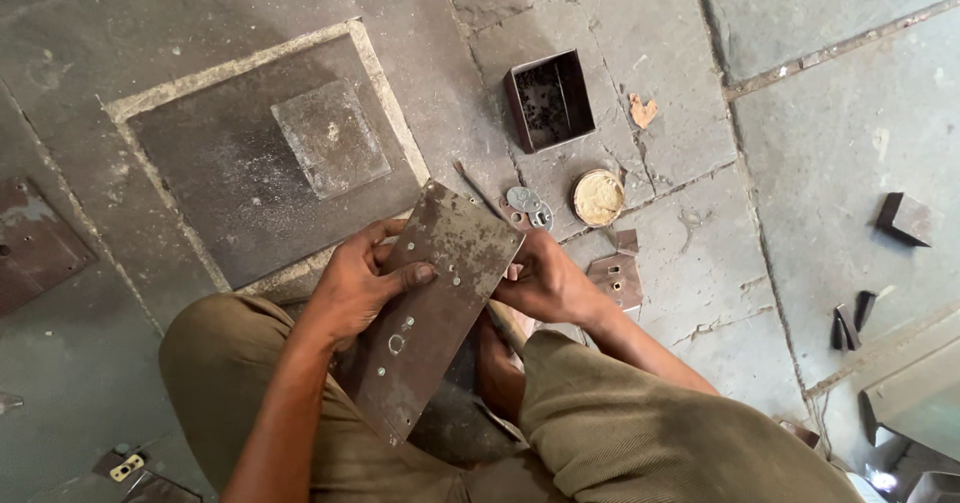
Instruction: The person manipulates a metal lock assembly on a stone floor, using a hammer to strike and adjust various components and inserting internal mechanisms into the housing.
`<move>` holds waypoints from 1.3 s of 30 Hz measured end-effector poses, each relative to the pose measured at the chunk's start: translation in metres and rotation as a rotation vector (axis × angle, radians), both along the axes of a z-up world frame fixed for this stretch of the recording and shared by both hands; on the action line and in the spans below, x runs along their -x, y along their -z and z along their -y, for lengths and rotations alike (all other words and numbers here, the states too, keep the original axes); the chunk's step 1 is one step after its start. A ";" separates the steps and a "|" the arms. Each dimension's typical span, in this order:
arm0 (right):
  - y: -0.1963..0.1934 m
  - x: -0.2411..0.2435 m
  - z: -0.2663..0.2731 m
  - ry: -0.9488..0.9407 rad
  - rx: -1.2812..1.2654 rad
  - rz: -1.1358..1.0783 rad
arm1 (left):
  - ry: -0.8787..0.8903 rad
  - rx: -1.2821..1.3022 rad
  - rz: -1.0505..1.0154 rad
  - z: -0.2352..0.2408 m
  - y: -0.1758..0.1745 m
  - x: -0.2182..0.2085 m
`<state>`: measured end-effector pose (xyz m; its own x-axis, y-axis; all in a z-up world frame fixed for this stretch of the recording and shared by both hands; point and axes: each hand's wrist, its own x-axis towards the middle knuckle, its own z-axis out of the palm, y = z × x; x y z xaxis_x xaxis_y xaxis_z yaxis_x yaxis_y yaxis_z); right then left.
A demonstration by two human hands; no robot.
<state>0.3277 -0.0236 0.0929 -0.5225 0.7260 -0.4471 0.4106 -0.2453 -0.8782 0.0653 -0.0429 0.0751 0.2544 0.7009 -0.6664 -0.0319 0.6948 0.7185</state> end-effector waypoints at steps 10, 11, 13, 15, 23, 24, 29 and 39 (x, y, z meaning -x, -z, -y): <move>0.012 0.009 0.009 0.182 -0.333 0.044 | -0.193 0.025 -0.037 0.015 0.031 0.004; 0.010 0.003 0.007 0.180 -0.233 0.078 | -0.287 0.080 -0.044 0.015 0.036 0.008; 0.008 -0.001 0.000 0.274 -0.113 0.014 | -0.444 0.029 -0.055 0.011 0.041 0.021; 0.011 0.008 -0.006 0.318 0.084 -0.163 | -0.570 -0.187 -0.053 0.005 0.037 0.037; 0.043 0.070 -0.028 0.144 0.190 -0.293 | -0.682 -0.103 -0.210 -0.003 -0.007 0.052; 0.046 0.082 -0.041 0.124 -0.055 -0.121 | -0.761 -0.031 -0.206 0.002 -0.012 0.063; 0.060 0.171 -0.092 0.125 -0.629 0.338 | -1.060 -0.364 -0.059 0.038 -0.002 0.113; 0.099 0.211 -0.096 0.153 -0.677 0.423 | -1.190 -0.282 -0.385 0.047 0.034 0.126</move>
